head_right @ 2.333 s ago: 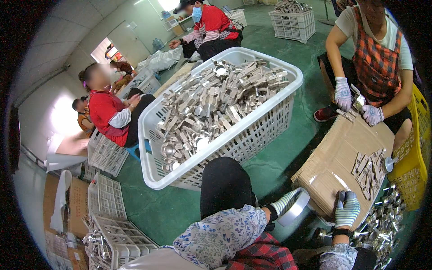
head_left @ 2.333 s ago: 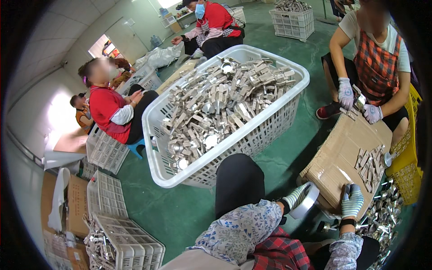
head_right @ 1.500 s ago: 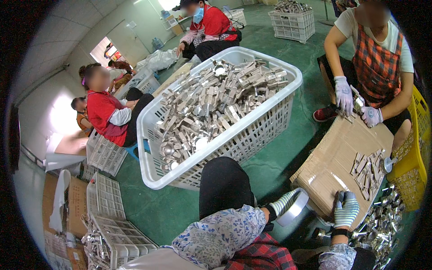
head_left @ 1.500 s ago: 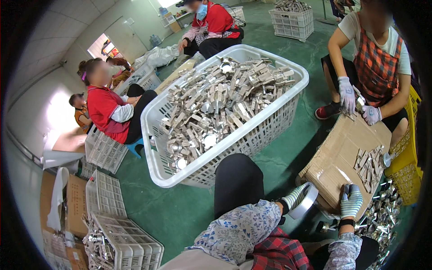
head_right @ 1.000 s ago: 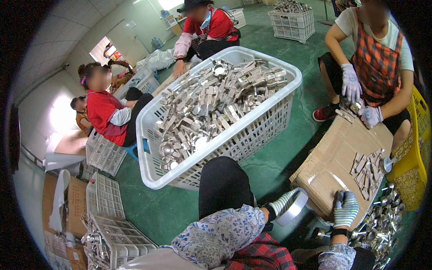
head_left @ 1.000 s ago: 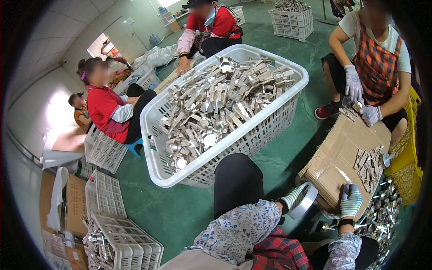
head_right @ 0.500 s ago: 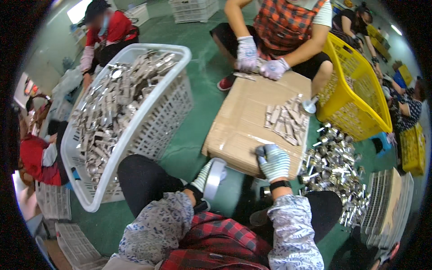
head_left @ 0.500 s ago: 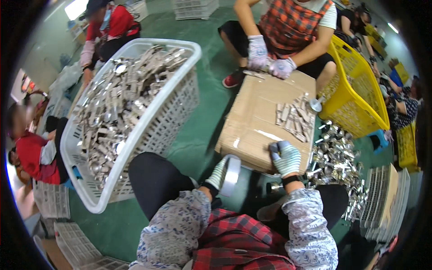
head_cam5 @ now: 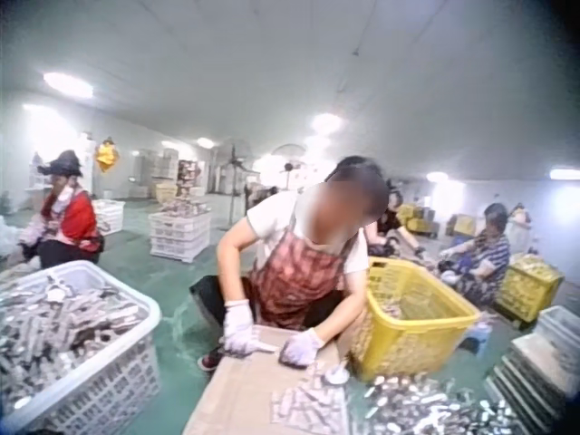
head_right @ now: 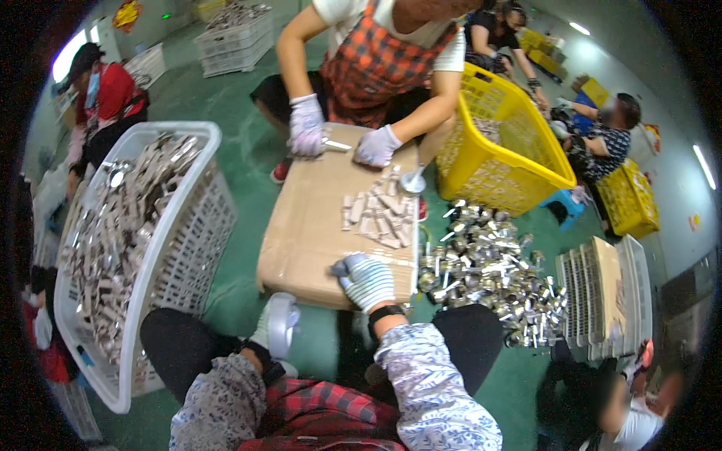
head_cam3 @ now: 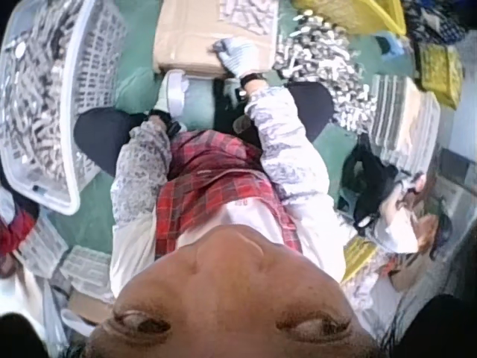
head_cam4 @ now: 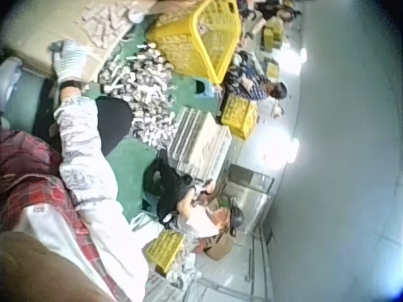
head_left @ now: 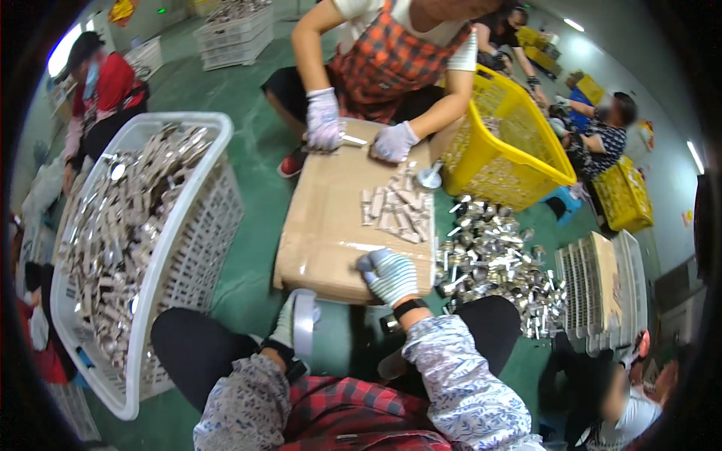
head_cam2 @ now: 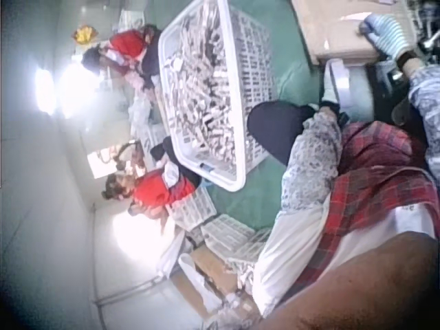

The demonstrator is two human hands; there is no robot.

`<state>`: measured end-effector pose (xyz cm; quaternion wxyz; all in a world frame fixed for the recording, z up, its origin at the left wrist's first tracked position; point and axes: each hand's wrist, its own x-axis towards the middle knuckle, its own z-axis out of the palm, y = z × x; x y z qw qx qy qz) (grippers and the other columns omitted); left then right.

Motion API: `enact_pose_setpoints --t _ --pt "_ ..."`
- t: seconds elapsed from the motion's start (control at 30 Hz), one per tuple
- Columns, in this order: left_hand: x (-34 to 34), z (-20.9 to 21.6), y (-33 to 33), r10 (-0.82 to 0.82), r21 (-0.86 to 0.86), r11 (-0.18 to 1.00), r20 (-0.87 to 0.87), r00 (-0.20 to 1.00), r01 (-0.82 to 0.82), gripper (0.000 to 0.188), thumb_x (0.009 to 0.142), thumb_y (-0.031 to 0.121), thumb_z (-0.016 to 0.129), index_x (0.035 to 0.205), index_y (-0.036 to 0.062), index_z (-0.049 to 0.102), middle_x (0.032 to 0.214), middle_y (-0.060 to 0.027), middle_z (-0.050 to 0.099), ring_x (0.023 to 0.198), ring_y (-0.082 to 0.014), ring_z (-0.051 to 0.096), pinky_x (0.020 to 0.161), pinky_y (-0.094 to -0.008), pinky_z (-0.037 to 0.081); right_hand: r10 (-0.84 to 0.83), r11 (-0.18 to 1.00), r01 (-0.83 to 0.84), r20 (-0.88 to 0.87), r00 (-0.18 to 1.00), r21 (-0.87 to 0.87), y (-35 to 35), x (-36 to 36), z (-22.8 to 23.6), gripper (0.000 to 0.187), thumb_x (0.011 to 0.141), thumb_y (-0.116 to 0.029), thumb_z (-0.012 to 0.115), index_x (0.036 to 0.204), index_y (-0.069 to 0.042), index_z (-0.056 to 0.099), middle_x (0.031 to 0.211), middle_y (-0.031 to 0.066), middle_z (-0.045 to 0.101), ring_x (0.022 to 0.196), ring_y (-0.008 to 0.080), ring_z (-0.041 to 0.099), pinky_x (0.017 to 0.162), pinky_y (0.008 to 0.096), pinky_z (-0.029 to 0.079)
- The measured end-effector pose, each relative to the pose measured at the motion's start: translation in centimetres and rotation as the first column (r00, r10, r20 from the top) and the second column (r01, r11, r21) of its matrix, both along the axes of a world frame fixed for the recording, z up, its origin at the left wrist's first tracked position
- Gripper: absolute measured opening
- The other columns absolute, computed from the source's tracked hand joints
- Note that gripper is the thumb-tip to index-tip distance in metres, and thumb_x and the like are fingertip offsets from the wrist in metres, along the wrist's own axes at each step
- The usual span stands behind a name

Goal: The recorder and other workers are packing metal door lock components and handles into sets using cardboard strips and tape.

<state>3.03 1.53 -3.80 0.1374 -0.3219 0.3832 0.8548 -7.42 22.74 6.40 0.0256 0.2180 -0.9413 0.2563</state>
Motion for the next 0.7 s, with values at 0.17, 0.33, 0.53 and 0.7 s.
enact_pose_setpoints --t 0.17,0.33,0.53,0.7 --pt "0.0 0.3 0.2 -0.064 -0.138 0.989 -0.045 0.997 0.057 0.026 0.088 0.044 0.052 0.087 0.0191 0.057 0.058 -0.0031 0.05 0.044 -0.017 0.044 0.04 -0.0315 0.037 0.025 1.0 -0.025 -0.08 0.996 -0.004 0.4 -0.5 -1.6 0.017 0.08 -0.028 0.061 0.083 -0.011 0.063 0.082 0.0136 0.062 0.08 0.0331 0.06 0.071 0.0429 0.048" --pt "-0.1 -0.3 0.2 -0.083 -0.137 0.988 -0.098 0.992 0.069 0.027 0.088 0.044 0.051 0.09 0.0185 0.057 0.059 -0.0037 0.05 0.044 -0.0172 0.044 0.041 -0.0327 0.039 0.022 0.998 -0.017 -0.08 0.997 0.058 0.7 -0.5 -1.5 0.019 0.078 -0.029 0.063 0.087 -0.012 0.062 0.085 0.0129 0.062 0.081 0.0321 0.061 0.072 0.0424 0.049" --pt "0.4 -1.6 -1.2 -0.138 -0.078 0.989 -0.154 0.978 0.127 0.022 0.085 0.027 0.057 0.102 0.0145 0.051 0.073 -0.0044 0.052 0.059 -0.0168 0.05 0.051 -0.0326 0.046 0.034 0.996 -0.029 -0.057 0.998 0.088 0.6 -0.6 -1.5 0.022 0.077 -0.029 0.065 0.091 -0.013 0.061 0.088 0.0127 0.062 0.083 0.0314 0.062 0.073 0.0421 0.049" --pt "0.6 -0.7 -0.8 -0.185 -0.019 0.982 -0.281 0.942 0.187 0.038 0.081 0.01 0.066 0.114 0.0103 0.046 0.087 -0.0042 0.053 0.073 -0.016 0.055 0.06 -0.0309 0.052 0.012 0.998 -0.008 -0.063 0.998 0.064 0.6 -0.5 -1.5 0.019 0.078 -0.029 0.062 0.085 -0.011 0.061 0.084 0.0132 0.061 0.082 0.0329 0.06 0.073 0.043 0.048"
